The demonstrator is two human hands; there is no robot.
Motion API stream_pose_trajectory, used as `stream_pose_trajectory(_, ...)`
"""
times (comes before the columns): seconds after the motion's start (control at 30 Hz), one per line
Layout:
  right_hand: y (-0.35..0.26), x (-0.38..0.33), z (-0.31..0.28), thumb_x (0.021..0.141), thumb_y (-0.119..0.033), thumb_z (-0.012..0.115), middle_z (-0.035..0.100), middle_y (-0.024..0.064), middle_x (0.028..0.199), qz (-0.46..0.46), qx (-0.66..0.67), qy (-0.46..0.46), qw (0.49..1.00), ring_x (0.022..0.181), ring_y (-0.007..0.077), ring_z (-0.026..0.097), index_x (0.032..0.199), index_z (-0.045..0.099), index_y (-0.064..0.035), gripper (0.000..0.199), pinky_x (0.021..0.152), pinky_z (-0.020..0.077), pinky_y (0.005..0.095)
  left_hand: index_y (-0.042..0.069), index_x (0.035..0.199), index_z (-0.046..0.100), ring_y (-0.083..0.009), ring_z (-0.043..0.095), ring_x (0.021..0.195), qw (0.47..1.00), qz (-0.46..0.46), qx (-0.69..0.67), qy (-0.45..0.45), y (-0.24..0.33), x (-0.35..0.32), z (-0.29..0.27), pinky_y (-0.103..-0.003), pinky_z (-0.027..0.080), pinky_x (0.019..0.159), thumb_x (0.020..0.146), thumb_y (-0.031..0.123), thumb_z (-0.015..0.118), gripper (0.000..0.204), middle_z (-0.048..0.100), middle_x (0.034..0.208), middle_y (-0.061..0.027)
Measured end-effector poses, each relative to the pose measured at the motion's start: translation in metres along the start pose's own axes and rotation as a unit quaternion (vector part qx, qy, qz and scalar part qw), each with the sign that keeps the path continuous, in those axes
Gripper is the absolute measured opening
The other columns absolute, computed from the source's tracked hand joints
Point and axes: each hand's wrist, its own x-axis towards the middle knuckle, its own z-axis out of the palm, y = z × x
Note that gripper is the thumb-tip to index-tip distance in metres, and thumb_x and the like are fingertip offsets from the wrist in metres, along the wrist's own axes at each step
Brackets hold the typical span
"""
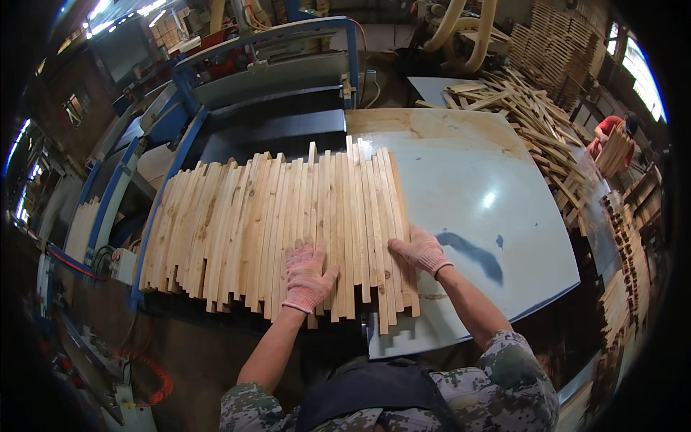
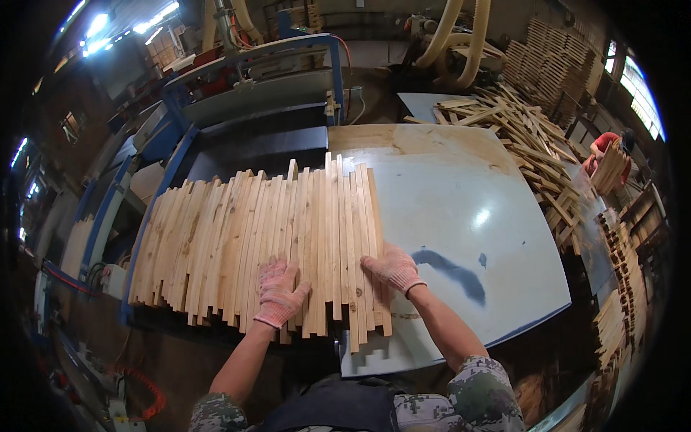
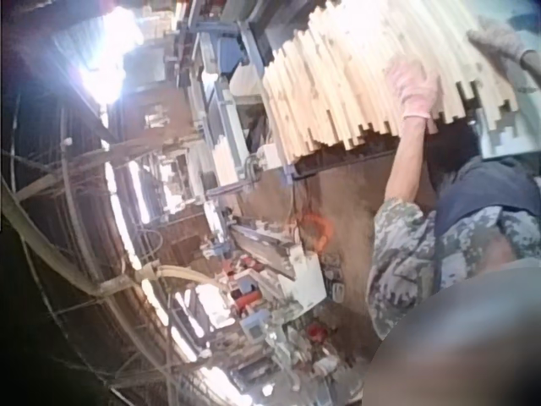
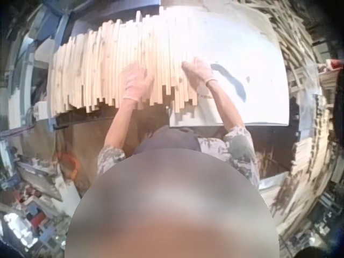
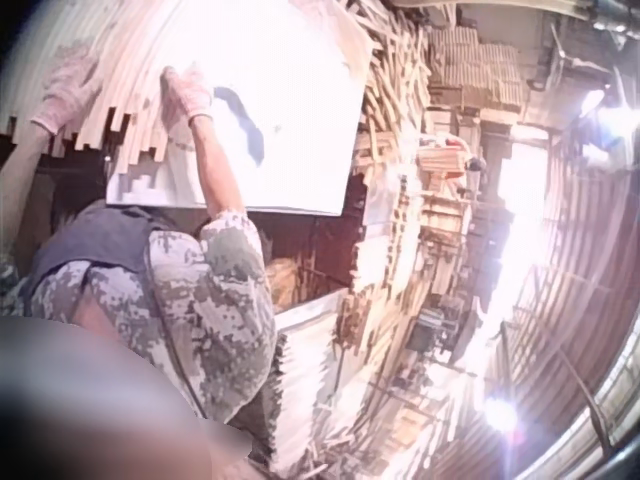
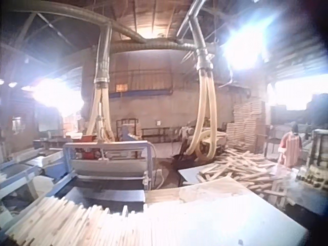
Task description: The person repeatedly picks up bundles of light-colored wooden slats from a metal table and places them onto a moving conveyor belt. The person wears pink gloves and aligns the wood pieces before feeding them into the machinery. The task involves continuous handling and stacking of the wood components in a factory setting.
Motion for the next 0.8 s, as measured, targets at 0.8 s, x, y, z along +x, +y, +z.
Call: stream_pose_trajectory(0.8,-0.014,0.060,0.031,0.097,-0.036,0.060,0.042,0.0197,0.171,-0.122,-0.197,0.154,0.961,0.162,0.0405,0.032,0.160,0.050,-0.0081,0.069,0.132,0.0176,0.0590,0.018,0.166,0.047,-0.0428,0.026,0.163,0.997,0.027,0.066,-0.015,0.028,0.008,0.021,-0.058,0.010,0.134,0.103,0.059,0.059,0.076,0.034,0.175,-0.0209)
